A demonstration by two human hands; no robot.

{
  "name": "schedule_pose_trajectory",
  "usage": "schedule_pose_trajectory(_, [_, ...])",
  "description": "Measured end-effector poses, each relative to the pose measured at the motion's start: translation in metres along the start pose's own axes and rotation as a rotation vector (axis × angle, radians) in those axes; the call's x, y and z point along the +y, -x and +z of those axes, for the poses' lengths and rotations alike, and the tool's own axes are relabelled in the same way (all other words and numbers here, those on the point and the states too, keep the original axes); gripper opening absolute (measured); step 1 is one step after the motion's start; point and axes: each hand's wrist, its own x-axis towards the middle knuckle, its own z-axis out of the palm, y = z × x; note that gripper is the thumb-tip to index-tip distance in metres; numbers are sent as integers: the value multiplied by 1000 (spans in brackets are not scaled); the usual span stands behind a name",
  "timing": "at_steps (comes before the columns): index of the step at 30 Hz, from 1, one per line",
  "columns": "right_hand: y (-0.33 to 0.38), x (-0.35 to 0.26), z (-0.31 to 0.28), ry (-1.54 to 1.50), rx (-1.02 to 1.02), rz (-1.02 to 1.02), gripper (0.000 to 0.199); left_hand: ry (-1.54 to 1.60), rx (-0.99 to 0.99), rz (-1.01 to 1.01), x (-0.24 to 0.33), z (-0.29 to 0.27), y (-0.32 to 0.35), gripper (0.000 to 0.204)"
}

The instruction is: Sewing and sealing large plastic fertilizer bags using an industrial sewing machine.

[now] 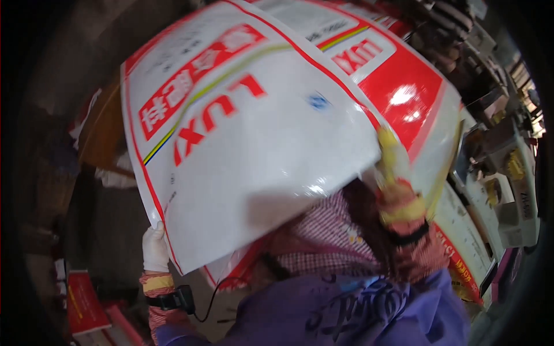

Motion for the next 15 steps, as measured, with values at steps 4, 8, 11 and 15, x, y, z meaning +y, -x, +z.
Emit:
schedule_pose_trajectory(4, [-45, 90, 50, 1552, 46, -488, 38, -111, 149, -72, -138, -150, 54, 23])
schedule_pose_trajectory(8, [-75, 139, 30, 2368, -388, -406, 23, -880, 76, -137, -168, -81, 23, 23])
schedule_pose_trajectory(11, [-93, 171, -34, 2324, -543, -407, 11, -1173, -62, -305, -245, -108, 47, 27])
schedule_pose_trajectory(15, [-134, 195, -163, 2429, -631, -245, 13, -1811, -525, -123, -286, -80, 56, 28])
